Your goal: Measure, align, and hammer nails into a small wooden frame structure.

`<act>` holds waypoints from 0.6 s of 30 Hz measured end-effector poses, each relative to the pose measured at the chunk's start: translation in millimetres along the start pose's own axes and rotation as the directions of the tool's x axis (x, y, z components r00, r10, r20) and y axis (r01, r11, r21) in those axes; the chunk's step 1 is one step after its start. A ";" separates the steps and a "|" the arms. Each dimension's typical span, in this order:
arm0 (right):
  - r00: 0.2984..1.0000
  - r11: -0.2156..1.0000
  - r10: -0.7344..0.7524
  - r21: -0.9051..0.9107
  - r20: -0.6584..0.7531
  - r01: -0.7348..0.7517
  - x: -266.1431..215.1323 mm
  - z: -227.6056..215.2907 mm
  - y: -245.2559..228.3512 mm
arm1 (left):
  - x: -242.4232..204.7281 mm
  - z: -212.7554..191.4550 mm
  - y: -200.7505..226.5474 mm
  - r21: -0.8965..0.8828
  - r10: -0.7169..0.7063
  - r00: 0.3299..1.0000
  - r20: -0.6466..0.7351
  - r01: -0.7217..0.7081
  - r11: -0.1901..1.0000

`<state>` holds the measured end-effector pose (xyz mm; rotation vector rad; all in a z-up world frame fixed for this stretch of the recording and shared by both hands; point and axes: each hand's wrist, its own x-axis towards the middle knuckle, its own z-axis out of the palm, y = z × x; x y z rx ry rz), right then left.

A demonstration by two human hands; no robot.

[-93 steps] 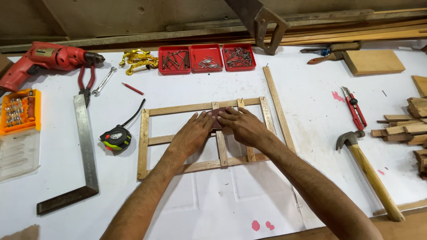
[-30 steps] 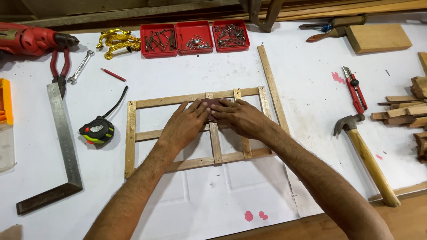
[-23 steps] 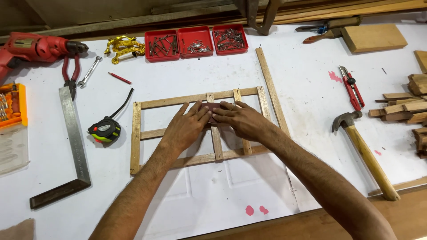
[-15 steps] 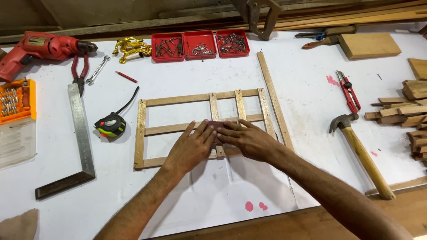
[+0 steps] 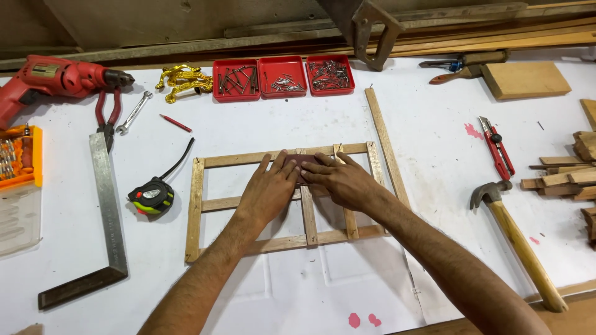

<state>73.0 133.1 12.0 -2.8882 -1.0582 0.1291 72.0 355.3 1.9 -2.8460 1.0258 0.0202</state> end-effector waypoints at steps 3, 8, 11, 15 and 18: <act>0.998 0.988 -0.035 -0.148 0.042 0.041 -2.8 -3.1 -3.1 | -2.7 4.5 3.0 0.039 0.010 1.000 -0.017 -0.009 0.999; 0.994 0.989 -0.020 -0.144 0.110 0.036 -24.5 -19.8 -29.5 | -31.3 -14.6 23.7 0.070 0.051 0.999 0.010 -0.052 0.996; 0.988 0.993 -0.019 -0.114 0.155 0.037 -48.3 -25.2 -48.9 | -53.1 -5.7 43.3 0.075 0.078 0.997 0.010 -0.079 0.994; 0.990 0.992 -0.064 -0.097 0.125 0.077 -71.4 -15.1 -59.8 | -74.5 13.8 59.0 0.114 0.103 0.983 -0.149 -0.087 0.990; 0.995 0.996 -0.080 -0.035 0.063 0.083 -69.3 1.2 -52.9 | -73.7 16.9 58.4 0.077 0.103 0.981 -0.165 -0.091 0.993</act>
